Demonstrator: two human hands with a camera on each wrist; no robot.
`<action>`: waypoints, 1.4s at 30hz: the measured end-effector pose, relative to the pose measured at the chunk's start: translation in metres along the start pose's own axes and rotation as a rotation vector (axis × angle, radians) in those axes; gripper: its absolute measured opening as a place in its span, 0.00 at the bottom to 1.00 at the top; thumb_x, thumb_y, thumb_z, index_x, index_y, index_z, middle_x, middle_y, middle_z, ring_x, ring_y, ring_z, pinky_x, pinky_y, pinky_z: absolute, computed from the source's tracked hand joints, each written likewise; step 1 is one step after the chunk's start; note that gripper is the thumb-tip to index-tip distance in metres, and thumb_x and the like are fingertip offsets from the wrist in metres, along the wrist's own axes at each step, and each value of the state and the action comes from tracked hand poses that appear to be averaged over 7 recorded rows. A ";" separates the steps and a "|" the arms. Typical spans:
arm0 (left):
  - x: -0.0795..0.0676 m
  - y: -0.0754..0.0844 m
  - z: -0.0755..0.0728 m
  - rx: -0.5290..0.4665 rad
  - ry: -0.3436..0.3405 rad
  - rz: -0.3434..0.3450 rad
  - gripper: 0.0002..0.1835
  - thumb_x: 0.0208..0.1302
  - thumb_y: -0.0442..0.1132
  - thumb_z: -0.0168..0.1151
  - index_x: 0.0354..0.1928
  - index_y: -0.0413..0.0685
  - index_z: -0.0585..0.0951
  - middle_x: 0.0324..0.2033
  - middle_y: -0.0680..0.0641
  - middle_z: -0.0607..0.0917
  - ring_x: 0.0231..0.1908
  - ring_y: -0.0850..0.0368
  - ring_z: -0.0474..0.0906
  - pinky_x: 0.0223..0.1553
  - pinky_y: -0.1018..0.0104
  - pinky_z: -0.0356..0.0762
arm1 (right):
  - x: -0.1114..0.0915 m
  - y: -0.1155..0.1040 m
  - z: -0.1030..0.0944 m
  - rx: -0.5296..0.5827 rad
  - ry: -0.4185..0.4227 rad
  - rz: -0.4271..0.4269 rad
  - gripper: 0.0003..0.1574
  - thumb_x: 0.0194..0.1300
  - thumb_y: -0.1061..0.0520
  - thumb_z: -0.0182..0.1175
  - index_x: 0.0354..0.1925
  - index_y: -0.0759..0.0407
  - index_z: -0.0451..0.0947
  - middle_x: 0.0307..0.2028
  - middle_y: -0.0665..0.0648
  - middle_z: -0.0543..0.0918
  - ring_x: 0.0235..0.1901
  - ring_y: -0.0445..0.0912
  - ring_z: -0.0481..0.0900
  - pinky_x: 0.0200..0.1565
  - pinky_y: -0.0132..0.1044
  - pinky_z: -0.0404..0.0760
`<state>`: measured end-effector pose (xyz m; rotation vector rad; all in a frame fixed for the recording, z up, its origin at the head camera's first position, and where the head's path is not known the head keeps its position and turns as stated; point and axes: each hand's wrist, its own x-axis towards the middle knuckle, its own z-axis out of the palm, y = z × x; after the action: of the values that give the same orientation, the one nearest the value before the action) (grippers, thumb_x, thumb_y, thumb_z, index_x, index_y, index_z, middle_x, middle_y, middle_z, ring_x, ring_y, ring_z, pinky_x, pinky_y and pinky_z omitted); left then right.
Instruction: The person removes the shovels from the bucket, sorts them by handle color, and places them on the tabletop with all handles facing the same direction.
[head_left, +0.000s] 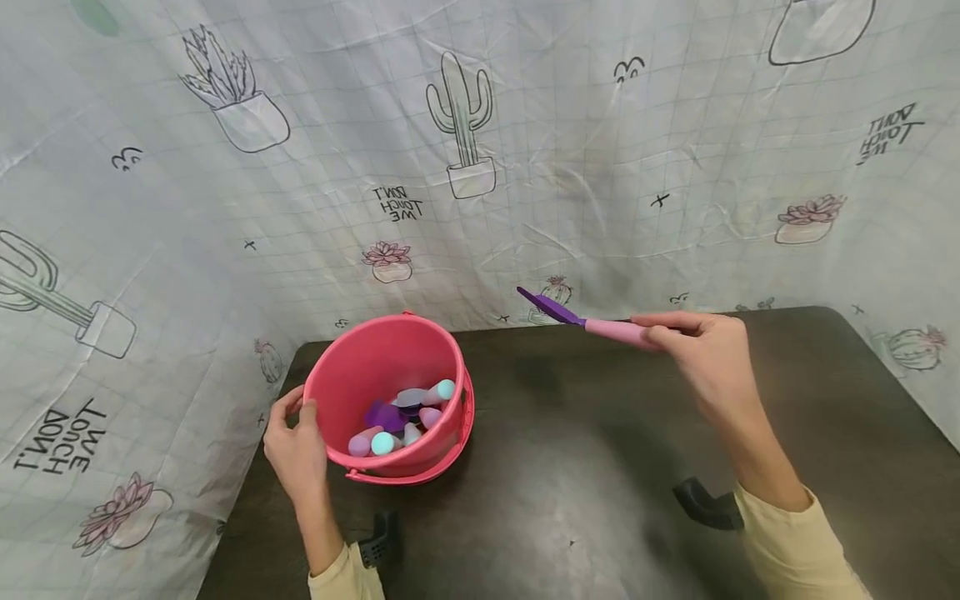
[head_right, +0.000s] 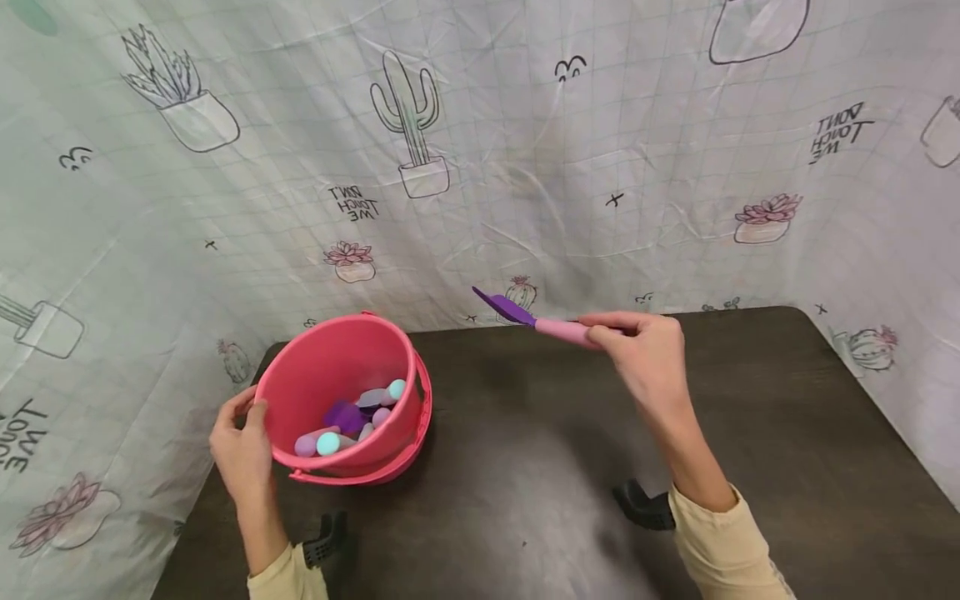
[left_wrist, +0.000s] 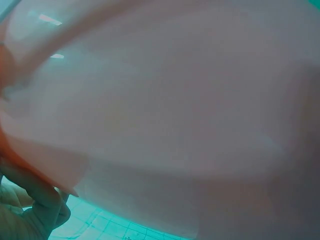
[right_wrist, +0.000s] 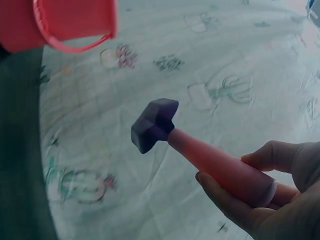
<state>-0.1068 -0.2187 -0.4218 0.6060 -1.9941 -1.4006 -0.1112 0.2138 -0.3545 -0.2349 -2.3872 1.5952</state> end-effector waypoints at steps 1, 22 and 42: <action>0.000 0.000 -0.001 -0.003 0.005 0.000 0.17 0.73 0.34 0.55 0.58 0.36 0.83 0.46 0.40 0.83 0.34 0.67 0.75 0.35 0.80 0.72 | 0.001 0.003 -0.001 0.000 0.012 -0.002 0.17 0.68 0.52 0.67 0.49 0.62 0.90 0.37 0.39 0.88 0.45 0.41 0.77 0.41 0.30 0.71; -0.002 0.005 -0.004 -0.039 0.005 -0.026 0.17 0.73 0.35 0.55 0.57 0.36 0.83 0.42 0.49 0.80 0.34 0.67 0.74 0.36 0.78 0.72 | 0.018 0.093 0.048 -0.239 0.269 -0.111 0.09 0.64 0.63 0.67 0.40 0.70 0.90 0.33 0.68 0.89 0.12 0.39 0.61 0.19 0.31 0.56; -0.003 0.001 -0.002 -0.040 -0.009 -0.013 0.17 0.75 0.36 0.54 0.58 0.36 0.83 0.46 0.42 0.81 0.35 0.67 0.75 0.36 0.81 0.73 | 0.030 0.119 0.056 -0.377 -0.154 0.060 0.15 0.60 0.57 0.70 0.37 0.71 0.88 0.36 0.66 0.89 0.42 0.64 0.83 0.39 0.48 0.79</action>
<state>-0.1031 -0.2175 -0.4212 0.5969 -1.9680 -1.4499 -0.1582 0.2188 -0.4808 -0.2645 -2.8150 1.2113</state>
